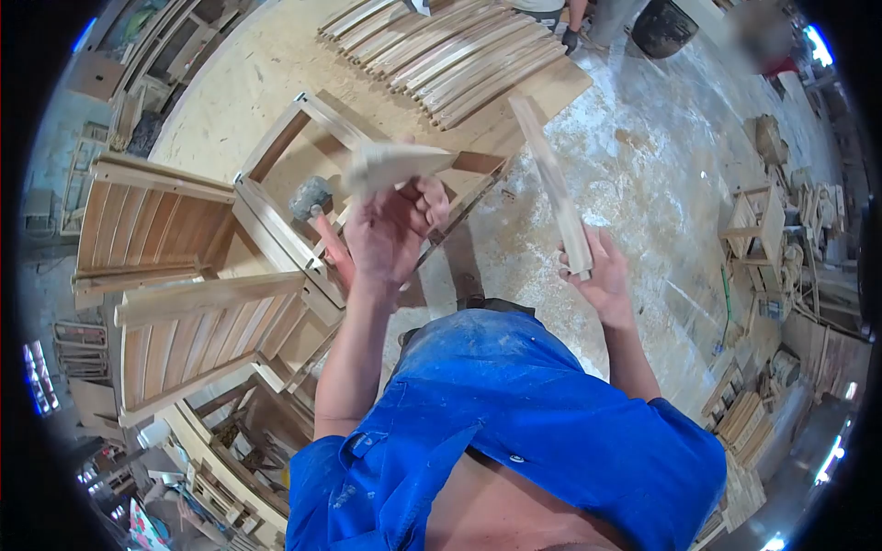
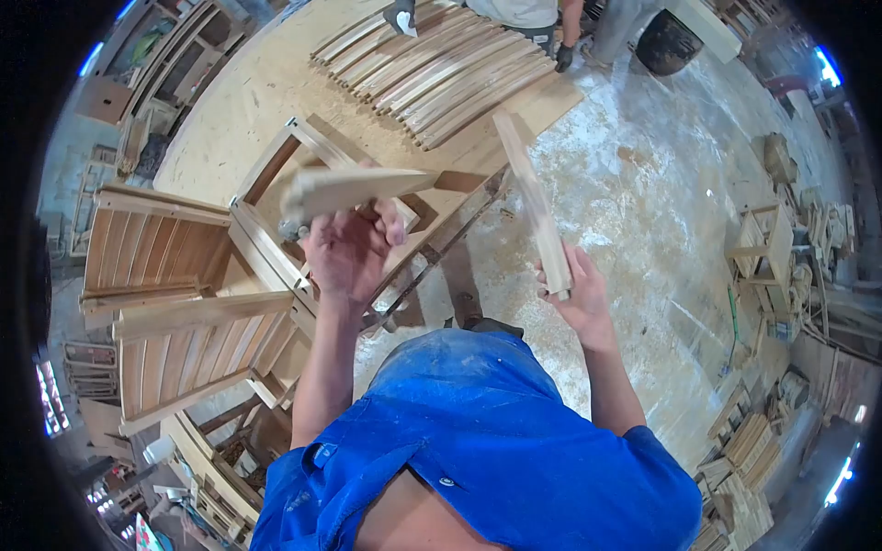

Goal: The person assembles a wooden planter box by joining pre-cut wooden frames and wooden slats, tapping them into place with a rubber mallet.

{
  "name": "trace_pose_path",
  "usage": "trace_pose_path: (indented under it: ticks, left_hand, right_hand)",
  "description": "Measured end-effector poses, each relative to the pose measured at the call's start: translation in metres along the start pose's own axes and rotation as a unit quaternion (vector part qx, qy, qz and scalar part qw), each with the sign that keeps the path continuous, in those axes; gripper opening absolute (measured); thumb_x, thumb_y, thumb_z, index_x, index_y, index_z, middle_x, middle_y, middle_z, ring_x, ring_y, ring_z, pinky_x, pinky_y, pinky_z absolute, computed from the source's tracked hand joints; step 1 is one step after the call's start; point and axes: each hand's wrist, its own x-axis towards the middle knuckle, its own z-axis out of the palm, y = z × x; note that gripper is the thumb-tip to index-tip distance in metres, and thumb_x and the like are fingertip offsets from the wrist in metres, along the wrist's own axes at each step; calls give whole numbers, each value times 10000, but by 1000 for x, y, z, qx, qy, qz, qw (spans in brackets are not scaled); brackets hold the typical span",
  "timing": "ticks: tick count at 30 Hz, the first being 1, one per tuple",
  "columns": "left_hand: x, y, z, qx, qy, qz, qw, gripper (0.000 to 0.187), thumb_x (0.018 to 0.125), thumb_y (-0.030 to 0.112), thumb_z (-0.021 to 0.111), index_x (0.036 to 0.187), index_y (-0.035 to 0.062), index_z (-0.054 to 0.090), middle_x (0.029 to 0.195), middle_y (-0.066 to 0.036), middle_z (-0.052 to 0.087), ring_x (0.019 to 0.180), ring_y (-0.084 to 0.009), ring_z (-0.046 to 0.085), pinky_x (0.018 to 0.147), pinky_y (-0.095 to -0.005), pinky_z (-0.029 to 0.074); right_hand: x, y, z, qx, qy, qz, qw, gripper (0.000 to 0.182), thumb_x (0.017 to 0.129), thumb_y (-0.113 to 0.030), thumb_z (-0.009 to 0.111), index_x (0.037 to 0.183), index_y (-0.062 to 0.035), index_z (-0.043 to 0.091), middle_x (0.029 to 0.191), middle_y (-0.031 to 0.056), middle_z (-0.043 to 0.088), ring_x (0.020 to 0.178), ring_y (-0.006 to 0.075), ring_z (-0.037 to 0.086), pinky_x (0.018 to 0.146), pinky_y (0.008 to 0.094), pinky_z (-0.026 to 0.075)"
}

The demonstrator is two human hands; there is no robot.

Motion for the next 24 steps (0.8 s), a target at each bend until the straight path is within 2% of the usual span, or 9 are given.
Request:
trace_pose_path:
  ticks: [3, 7, 9, 13, 17, 19, 21, 22, 24]
  left_hand:
    - [13, 21, -12, 163, 47, 83, 982, 489, 993, 368, 553, 1318, 5, 514, 781, -77, 642, 641, -190, 611, 604, -314, 506]
    - [23, 38, -36, 518, 105, 123, 840, 360, 863, 303, 739, 972, -36, 693, 666, -75, 646, 633, -174, 622, 566, -342, 504]
    - [19, 41, -36, 719, 126, 255, 633, 376, 866, 315, 740, 915, -56, 703, 723, -95, 681, 598, -176, 621, 559, -324, 497]
    - [7, 38, -44, 584, 162, 234, 760, 311, 871, 274, 757, 991, -9, 715, 848, -108, 701, 797, -189, 654, 742, -329, 535]
    - [-77, 48, -11, 562, 225, 389, 694, 237, 898, 222, 696, 958, -6, 715, 770, -98, 682, 711, -172, 648, 627, -322, 518]
    - [-135, 76, -39, 866, 207, 428, 152, 148, 882, 146, 696, 965, 24, 700, 808, -76, 672, 710, -159, 637, 622, -297, 503]
    - [-187, 97, -12, 632, 308, 524, 481, 86, 863, 106, 698, 908, 34, 686, 802, -66, 666, 700, -126, 609, 611, -274, 473]
    - [-205, 104, -19, 525, 351, 584, 509, 128, 877, 122, 685, 799, 23, 668, 729, -43, 643, 651, -106, 570, 583, -270, 448]
    - [-255, 129, -31, 526, 435, 623, 382, 247, 901, 161, 672, 719, 1, 625, 661, -29, 601, 618, -98, 538, 553, -273, 432]
  right_hand:
    - [-12, -22, 0, -41, -31, -66, 997, 580, 956, -323, 547, 1467, -91, 402, 1192, 211, 608, 953, 238, 628, 772, 345, 510]
    - [-21, -64, 7, -109, -16, -159, 981, 560, 912, -108, 611, 1441, -57, 435, 1219, 212, 621, 1014, 260, 663, 779, 358, 558]
    - [-16, -83, 15, -173, 87, -253, 948, 510, 881, -4, 639, 1371, -17, 499, 1157, 189, 647, 970, 250, 686, 738, 332, 572]
    - [11, -117, 32, -256, 128, -372, 883, 372, 881, -66, 708, 1218, 30, 580, 1007, 155, 688, 810, 210, 692, 740, 316, 586]
    - [48, -134, 81, -431, 199, -510, 717, 247, 882, -174, 760, 984, 28, 660, 786, 102, 683, 673, 142, 654, 650, 287, 564]
    - [79, -144, 94, -487, 199, -536, 660, 271, 890, -207, 756, 974, 37, 674, 787, 107, 694, 676, 138, 654, 632, 279, 552]
    - [118, -144, 108, -478, 159, -569, 650, 351, 872, -259, 775, 997, 59, 694, 828, 135, 716, 708, 173, 677, 663, 305, 550]
    - [137, -142, 113, -466, 151, -578, 652, 403, 852, -284, 795, 1014, 73, 702, 855, 155, 726, 731, 198, 693, 693, 330, 552]
    - [172, -142, 115, -543, 151, -540, 626, 460, 855, -318, 787, 1015, 103, 696, 907, 182, 727, 774, 219, 699, 725, 343, 552]
